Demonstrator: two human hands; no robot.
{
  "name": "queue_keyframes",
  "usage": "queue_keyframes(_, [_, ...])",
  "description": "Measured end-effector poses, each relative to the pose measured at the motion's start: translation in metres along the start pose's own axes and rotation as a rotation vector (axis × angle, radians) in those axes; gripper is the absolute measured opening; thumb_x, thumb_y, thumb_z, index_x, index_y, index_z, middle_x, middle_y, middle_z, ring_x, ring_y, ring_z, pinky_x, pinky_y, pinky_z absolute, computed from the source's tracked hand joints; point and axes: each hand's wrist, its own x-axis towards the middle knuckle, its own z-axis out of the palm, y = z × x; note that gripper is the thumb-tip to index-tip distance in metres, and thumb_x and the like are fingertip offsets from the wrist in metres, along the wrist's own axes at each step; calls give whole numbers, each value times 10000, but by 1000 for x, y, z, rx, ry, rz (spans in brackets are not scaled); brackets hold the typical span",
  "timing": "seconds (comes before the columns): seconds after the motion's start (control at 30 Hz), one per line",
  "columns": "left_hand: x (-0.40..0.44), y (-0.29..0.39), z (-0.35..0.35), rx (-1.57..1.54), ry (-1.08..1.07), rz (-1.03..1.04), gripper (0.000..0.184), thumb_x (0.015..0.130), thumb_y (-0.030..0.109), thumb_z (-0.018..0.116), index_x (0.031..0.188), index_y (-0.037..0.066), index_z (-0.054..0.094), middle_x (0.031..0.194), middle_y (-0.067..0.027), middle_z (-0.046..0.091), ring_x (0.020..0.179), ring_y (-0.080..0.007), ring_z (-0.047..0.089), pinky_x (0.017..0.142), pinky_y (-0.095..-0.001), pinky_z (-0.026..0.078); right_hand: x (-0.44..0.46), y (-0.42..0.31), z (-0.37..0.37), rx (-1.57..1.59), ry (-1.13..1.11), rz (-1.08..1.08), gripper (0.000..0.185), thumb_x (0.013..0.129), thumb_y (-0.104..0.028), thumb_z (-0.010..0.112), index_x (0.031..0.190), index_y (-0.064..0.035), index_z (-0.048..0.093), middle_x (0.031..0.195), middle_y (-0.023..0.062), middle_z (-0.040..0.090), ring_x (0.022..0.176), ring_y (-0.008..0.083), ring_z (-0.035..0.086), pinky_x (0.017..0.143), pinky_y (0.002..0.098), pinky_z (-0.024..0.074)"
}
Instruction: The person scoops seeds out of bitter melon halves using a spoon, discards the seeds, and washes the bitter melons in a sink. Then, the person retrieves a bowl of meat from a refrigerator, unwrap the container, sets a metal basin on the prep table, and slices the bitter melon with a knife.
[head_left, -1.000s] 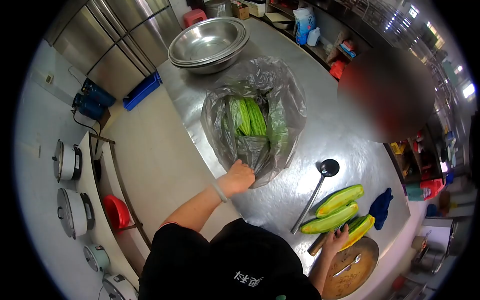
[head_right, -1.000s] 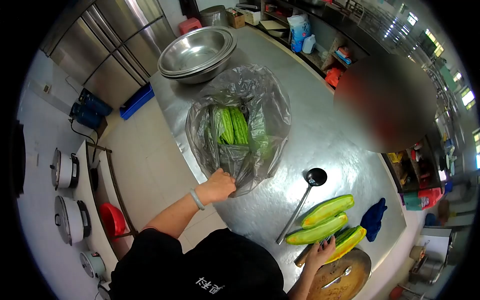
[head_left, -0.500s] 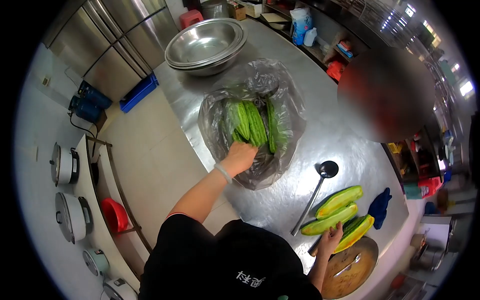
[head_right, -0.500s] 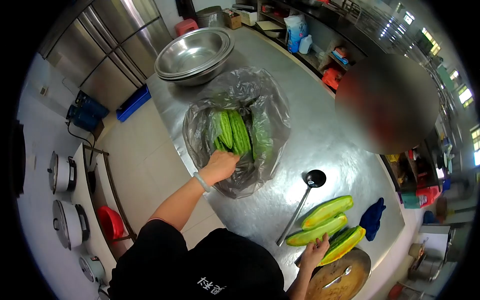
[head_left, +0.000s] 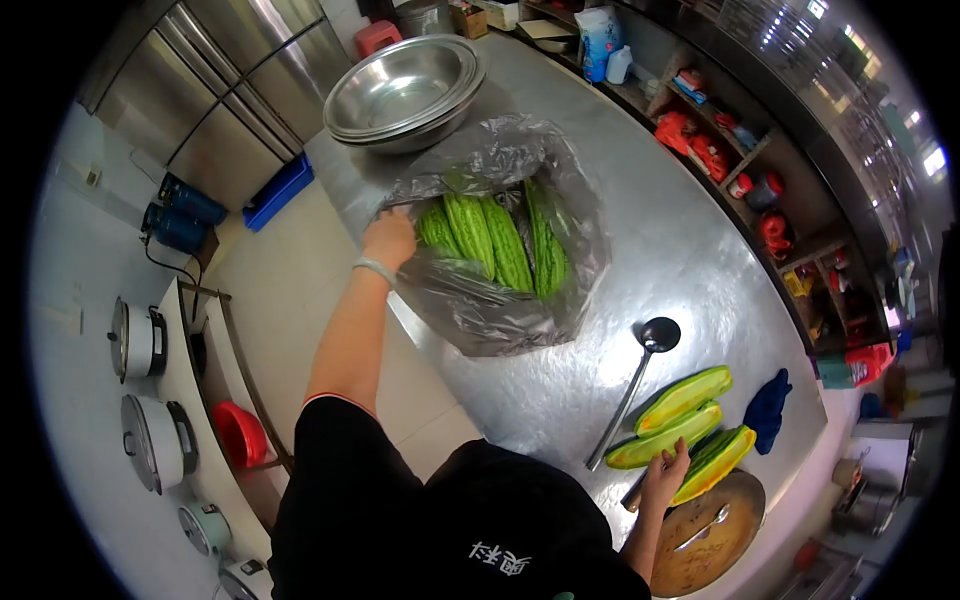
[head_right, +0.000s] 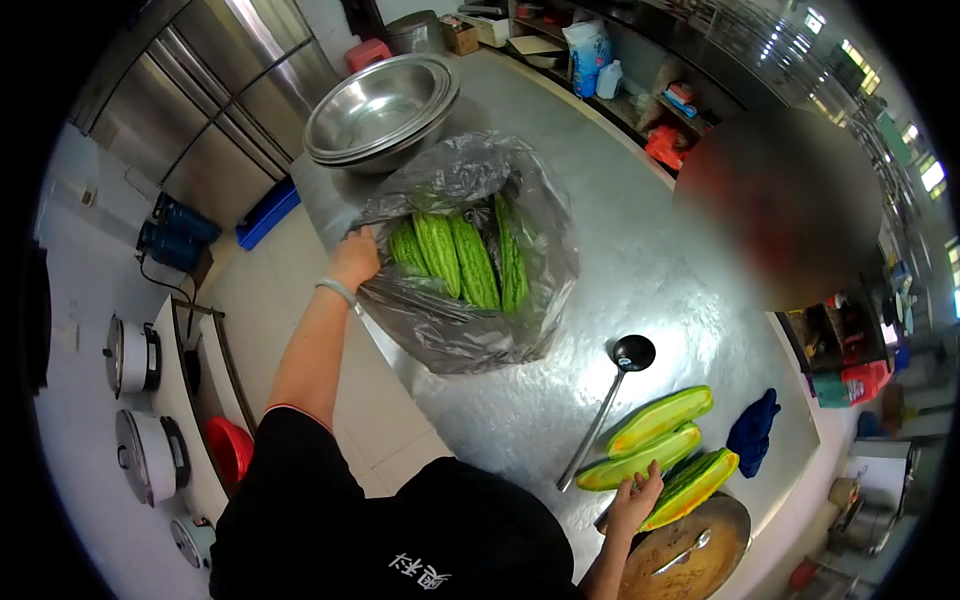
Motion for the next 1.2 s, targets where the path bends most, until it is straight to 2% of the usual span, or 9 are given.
queue_keyframes(0.13, [-41,33,-37,92,-33,5,258,851,123,551,1084,12,549,1182,-228,554,942,-376,657,789,-454,533,-2,9,1,66,57,53,479,902,-24,557,1360,-1,420,1241,132,450,991,227,571,793,317,514])
queue_keyframes(0.23, [-67,50,-28,156,53,289,172,816,87,569,978,42,602,980,-161,620,870,-329,672,747,-435,537,-4,13,1,37,53,60,480,911,-40,567,1365,8,419,1278,131,469,948,165,568,831,288,495])
queue_keyframes(0.43, [-110,60,-10,11,-93,971,139,760,97,596,869,86,681,805,-81,663,860,-258,657,693,-392,503,2,9,11,50,7,5,512,857,31,534,1357,-20,435,1251,146,475,992,252,586,844,346,497])
queue_keyframes(0.63, [-107,64,-25,-114,-566,683,272,736,71,572,980,99,689,941,-104,694,884,-300,655,730,-408,508,6,-1,8,-67,11,-61,524,827,31,540,1342,-7,451,1223,164,506,998,290,583,855,374,489])
queue_keyframes(0.73, [-90,68,-32,-234,-477,629,230,780,81,561,975,98,680,912,-106,689,851,-320,652,713,-420,511,8,9,5,-92,69,-48,520,823,13,560,1333,0,457,1221,165,507,1009,293,577,845,377,488])
queue_keyframes(0.87, [-99,94,-50,-507,-36,726,133,854,80,550,931,65,659,887,-96,682,807,-296,650,689,-402,507,6,18,-6,97,164,90,509,810,-23,610,1301,2,478,1199,170,512,1075,301,533,884,354,466])
queue_keyframes(0.9, [-111,110,-60,-627,28,775,115,876,72,546,924,52,650,874,-92,679,788,-282,650,675,-382,505,7,57,-7,79,207,-67,523,797,-22,620,1297,7,471,1206,189,509,1100,336,517,932,389,439])
queue_keyframes(1.1, [-207,220,-66,-1043,-517,939,154,881,43,568,1018,32,639,892,-83,666,861,-243,652,735,-293,504,13,48,-60,-356,544,64,570,785,-67,626,1317,14,438,1272,272,432,1186,420,431,1021,450,362])
queue_keyframes(1.2, [-249,285,-34,-930,-538,1187,421,863,129,632,1251,17,513,1209,-158,556,1100,-287,564,889,-345,480,26,76,-74,-300,574,198,566,784,-87,619,1310,17,439,1277,287,433,1160,445,452,995,469,386])
